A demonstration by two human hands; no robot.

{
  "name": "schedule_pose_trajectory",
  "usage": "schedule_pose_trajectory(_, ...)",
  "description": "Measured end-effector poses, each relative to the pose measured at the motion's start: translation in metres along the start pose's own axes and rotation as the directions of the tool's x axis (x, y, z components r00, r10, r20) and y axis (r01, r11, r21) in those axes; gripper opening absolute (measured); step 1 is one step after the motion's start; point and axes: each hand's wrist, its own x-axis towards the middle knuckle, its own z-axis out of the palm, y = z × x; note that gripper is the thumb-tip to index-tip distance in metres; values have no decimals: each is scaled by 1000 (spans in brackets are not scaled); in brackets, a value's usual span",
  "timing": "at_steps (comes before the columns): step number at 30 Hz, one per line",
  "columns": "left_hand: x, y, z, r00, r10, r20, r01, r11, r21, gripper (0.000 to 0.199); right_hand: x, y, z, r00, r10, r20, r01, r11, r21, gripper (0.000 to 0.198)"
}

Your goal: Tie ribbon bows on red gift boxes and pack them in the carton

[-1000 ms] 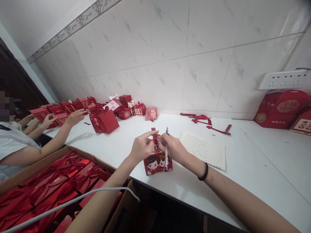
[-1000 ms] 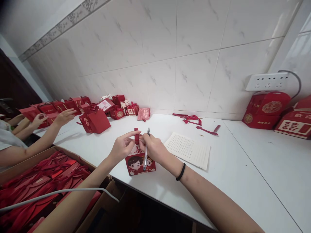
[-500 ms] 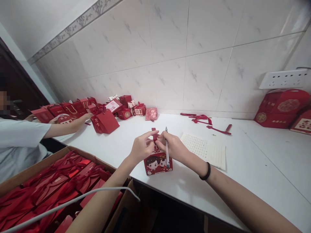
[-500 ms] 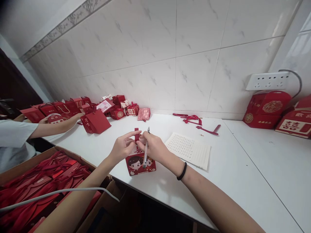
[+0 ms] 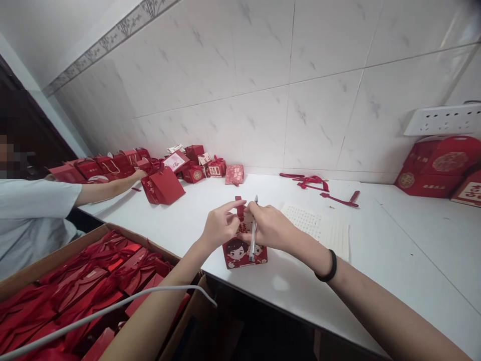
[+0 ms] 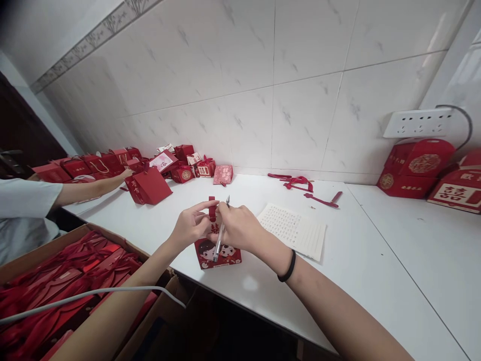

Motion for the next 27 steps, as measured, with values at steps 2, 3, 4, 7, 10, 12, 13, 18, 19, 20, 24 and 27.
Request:
schedule_pose_trajectory(2, 0, 0, 0, 1000, -4, -4, 4, 1000, 2, 49, 0, 3, -1, 1000, -5, 4, 4, 998, 63, 38)
schedule_pose_trajectory(3, 0, 0, 0, 1000, -6, -1, 6, 1000, 5, 49, 0, 4, 0, 1000, 1, -1, -1, 997, 77, 38)
schedule_pose_trajectory(4, 0, 1, -1, 1000, -9, 2, 9, 1000, 6, 49, 1, 4, 0, 1000, 4, -8, -4, 997, 71, 38)
schedule_pose_trajectory(7, 0, 1, -1, 1000, -18, 8, 18, 1000, -4, 50, 1, 2, 4, 999, 2, -39, -2, 1000, -10, 41)
schedule_pose_trajectory(10, 0, 2, 0, 1000, -25, 8, 25, 1000, -18, 50, 1, -1, 8, 998, 4, -65, -8, 998, -70, 41)
schedule_pose_trajectory(12, 0, 2, 1, 1000, -29, 4, 29, 999, -21, 50, 1, -1, 10, 996, 3, -89, -12, 996, -92, 38)
schedule_pose_trajectory(13, 0, 2, 1, 1000, -31, 2, 31, 999, -22, 50, 1, -1, 11, 995, -3, -101, -7, 995, -97, 36)
schedule_pose_trajectory(18, 1, 1, 2, 999, -37, 3, 37, 999, -11, 49, 2, 5, 11, 992, -54, -117, 45, 996, -81, 28)
schedule_pose_trajectory(19, 1, 1, 2, 999, -37, 2, 37, 999, -9, 49, 2, 5, 10, 993, -58, -107, 49, 996, -80, 30)
schedule_pose_trajectory(20, 0, 1, 2, 999, -36, -2, 36, 999, -8, 49, 2, 5, 10, 993, -60, -97, 52, 995, -81, 34)
schedule_pose_trajectory(24, 0, 2, 1, 999, -39, -5, 39, 999, -17, 47, 2, 5, 9, 995, -57, -87, 51, 996, -72, 39)
schedule_pose_trajectory(27, 0, 1, 1, 999, -48, 10, 49, 998, -48, 48, 2, 8, 7, 994, -64, -85, 63, 998, -18, 31)
